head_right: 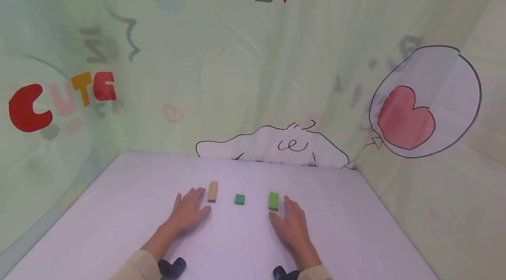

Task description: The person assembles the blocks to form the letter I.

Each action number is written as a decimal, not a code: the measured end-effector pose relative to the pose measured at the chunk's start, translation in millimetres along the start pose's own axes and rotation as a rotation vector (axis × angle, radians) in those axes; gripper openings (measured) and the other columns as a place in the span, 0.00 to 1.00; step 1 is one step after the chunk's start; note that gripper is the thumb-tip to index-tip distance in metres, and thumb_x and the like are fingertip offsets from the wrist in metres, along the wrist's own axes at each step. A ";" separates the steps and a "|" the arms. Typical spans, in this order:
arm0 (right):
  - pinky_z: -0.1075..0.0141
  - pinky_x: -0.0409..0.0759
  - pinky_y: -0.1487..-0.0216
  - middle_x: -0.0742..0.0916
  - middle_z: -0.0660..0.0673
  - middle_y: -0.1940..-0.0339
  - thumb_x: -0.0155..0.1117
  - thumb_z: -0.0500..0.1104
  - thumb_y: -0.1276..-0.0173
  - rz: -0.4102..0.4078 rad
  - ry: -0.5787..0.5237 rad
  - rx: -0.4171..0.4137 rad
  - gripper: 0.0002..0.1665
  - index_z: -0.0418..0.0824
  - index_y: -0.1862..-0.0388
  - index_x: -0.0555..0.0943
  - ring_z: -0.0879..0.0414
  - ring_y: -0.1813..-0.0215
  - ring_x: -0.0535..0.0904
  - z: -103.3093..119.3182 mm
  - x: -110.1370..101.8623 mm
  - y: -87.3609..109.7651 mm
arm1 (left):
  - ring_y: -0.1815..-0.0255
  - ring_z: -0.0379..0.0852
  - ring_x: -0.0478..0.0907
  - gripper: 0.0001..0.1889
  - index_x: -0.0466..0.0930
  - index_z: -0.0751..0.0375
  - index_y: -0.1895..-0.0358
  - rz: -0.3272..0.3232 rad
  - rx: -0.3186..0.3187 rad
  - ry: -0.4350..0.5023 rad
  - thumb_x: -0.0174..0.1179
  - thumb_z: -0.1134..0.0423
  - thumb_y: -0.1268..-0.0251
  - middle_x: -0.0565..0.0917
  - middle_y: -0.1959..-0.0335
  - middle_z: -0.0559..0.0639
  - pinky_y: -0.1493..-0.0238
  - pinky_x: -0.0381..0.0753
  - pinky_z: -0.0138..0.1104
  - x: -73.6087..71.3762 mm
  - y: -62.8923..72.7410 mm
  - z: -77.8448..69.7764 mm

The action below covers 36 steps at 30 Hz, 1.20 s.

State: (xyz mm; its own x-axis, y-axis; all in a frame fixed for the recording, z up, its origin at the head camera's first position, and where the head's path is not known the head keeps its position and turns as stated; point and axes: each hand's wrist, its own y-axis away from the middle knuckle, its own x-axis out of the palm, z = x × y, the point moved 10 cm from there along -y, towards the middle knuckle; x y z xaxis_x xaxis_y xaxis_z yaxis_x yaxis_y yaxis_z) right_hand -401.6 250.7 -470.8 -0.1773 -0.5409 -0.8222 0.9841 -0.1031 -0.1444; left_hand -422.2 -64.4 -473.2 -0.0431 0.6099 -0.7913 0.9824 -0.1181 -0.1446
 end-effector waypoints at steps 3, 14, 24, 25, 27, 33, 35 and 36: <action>0.35 0.62 0.23 0.69 0.23 0.24 0.65 0.48 0.28 0.002 0.004 0.000 0.47 0.26 0.21 0.58 0.26 0.22 0.62 0.6 0.4 -0.4 | 0.19 0.66 0.59 0.34 0.69 0.68 0.26 0.005 -0.004 0.005 0.58 0.52 0.30 0.71 0.24 0.64 0.20 0.42 0.67 1.2 -2.2 1.4; 0.35 0.65 0.24 0.70 0.24 0.25 0.66 0.48 0.29 -0.031 -0.022 -0.025 0.46 0.27 0.21 0.60 0.27 0.23 0.64 0.0 0.5 -6.9 | 0.19 0.67 0.59 0.34 0.68 0.69 0.26 -0.005 -0.013 0.057 0.60 0.53 0.31 0.72 0.25 0.66 0.19 0.43 0.65 -0.6 -12.2 1.9; 0.36 0.65 0.24 0.69 0.23 0.24 0.66 0.47 0.27 0.000 -0.024 -0.008 0.46 0.26 0.21 0.59 0.27 0.23 0.63 -1.9 4.0 -8.8 | 0.18 0.66 0.58 0.35 0.67 0.66 0.25 0.021 -0.066 0.143 0.62 0.53 0.31 0.71 0.24 0.66 0.16 0.40 0.60 7.7 -18.7 5.9; 0.36 0.65 0.24 0.69 0.23 0.24 0.66 0.47 0.27 0.000 -0.021 -0.012 0.46 0.26 0.21 0.59 0.27 0.23 0.63 -1.5 3.7 -9.4 | 0.18 0.66 0.58 0.36 0.66 0.66 0.24 0.027 -0.067 0.153 0.62 0.53 0.31 0.70 0.24 0.66 0.16 0.39 0.60 7.7 -20.0 5.5; 0.36 0.65 0.24 0.69 0.23 0.24 0.66 0.47 0.27 0.001 -0.023 -0.021 0.45 0.26 0.21 0.59 0.27 0.23 0.64 -0.1 3.0 -10.7 | 0.18 0.65 0.57 0.36 0.66 0.66 0.24 0.036 -0.068 0.162 0.62 0.53 0.30 0.70 0.24 0.65 0.16 0.38 0.59 8.0 -23.2 5.3; 0.36 0.67 0.25 0.71 0.23 0.25 0.67 0.48 0.28 -0.006 -0.021 -0.050 0.45 0.26 0.22 0.61 0.27 0.24 0.65 5.6 0.3 -14.8 | 0.18 0.65 0.56 0.38 0.65 0.65 0.23 0.042 -0.048 0.154 0.62 0.52 0.32 0.68 0.23 0.65 0.16 0.37 0.60 9.5 -32.8 6.4; 0.36 0.67 0.25 0.71 0.23 0.26 0.67 0.48 0.28 -0.006 -0.022 -0.054 0.45 0.25 0.22 0.61 0.26 0.24 0.65 7.4 0.2 -16.1 | 0.18 0.66 0.56 0.38 0.64 0.65 0.23 0.042 -0.039 0.152 0.62 0.52 0.32 0.68 0.23 0.65 0.16 0.37 0.60 10.3 -35.4 7.5; 0.36 0.67 0.25 0.71 0.23 0.26 0.67 0.48 0.28 -0.002 -0.021 -0.051 0.45 0.25 0.22 0.61 0.27 0.24 0.65 7.5 1.0 -16.8 | 0.18 0.66 0.56 0.38 0.64 0.65 0.22 0.044 -0.039 0.157 0.63 0.53 0.32 0.68 0.22 0.65 0.16 0.37 0.60 10.3 -36.2 7.5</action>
State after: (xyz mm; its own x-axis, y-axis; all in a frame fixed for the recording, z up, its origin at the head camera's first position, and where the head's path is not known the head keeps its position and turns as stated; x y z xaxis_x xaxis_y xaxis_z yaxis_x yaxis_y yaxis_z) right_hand -418.4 245.7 -465.0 -0.1790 -0.5580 -0.8103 0.9827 -0.0623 -0.1742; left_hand -459.5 -59.8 -480.6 0.0262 0.7198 -0.6937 0.9891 -0.1192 -0.0862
